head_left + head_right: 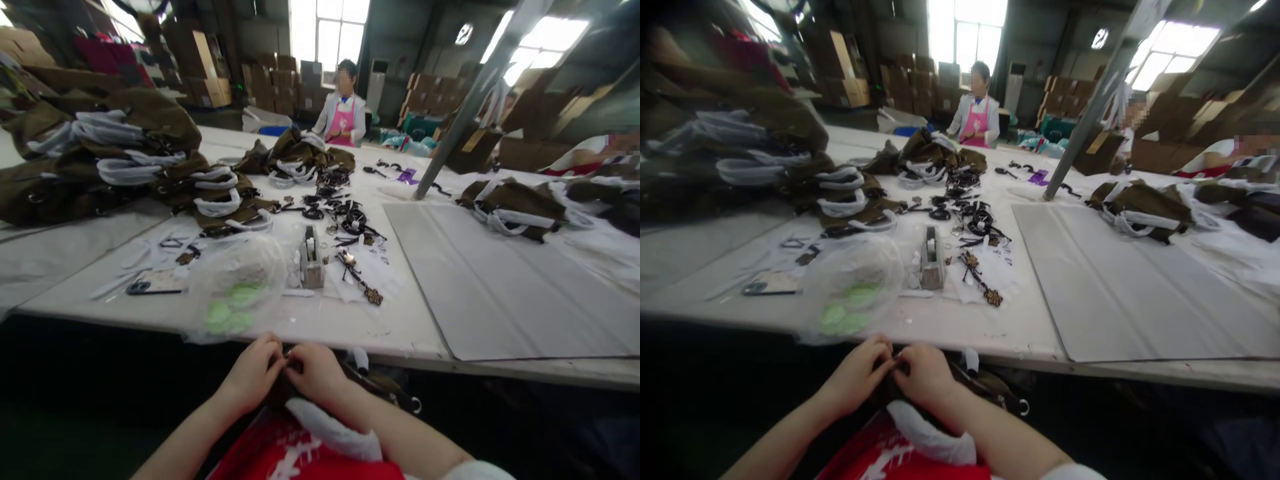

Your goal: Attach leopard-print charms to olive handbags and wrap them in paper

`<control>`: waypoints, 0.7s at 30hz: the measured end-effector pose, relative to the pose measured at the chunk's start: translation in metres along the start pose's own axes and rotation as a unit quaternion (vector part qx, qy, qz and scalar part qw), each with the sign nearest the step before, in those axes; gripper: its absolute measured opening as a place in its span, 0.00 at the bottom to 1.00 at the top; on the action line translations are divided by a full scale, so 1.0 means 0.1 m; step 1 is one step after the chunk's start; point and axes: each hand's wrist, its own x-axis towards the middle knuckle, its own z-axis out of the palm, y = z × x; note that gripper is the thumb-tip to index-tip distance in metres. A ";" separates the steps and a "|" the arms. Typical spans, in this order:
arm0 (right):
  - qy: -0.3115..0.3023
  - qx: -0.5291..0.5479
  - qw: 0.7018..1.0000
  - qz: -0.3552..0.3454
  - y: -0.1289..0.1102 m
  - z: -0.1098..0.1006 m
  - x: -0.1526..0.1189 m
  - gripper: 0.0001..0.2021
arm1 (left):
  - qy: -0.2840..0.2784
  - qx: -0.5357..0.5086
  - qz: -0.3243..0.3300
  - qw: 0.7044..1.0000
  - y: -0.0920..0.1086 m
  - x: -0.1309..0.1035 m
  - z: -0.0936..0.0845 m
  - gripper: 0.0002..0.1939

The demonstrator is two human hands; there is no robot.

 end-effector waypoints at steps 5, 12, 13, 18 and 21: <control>0.000 0.042 0.999 -0.001 0.08 0.00 -0.03 0.04 | 0.024 -0.012 -0.025 0.999 -0.05 0.04 -0.10 0.10; 0.028 0.221 0.974 -0.032 0.02 -0.10 -0.08 0.15 | 0.092 -0.012 0.021 0.995 0.15 0.01 -0.46 0.11; 0.012 0.272 0.962 -0.034 0.02 -0.12 -0.07 0.15 | 0.097 -0.008 0.027 0.995 0.19 0.03 -0.50 0.11; -0.063 0.499 0.864 0.021 0.08 -0.10 -0.04 0.12 | 0.057 0.021 0.049 0.997 0.34 0.22 -0.52 0.10; -0.082 0.557 0.825 0.051 0.16 -0.07 0.05 0.12 | -0.001 0.035 0.066 0.997 0.38 0.45 -0.48 0.08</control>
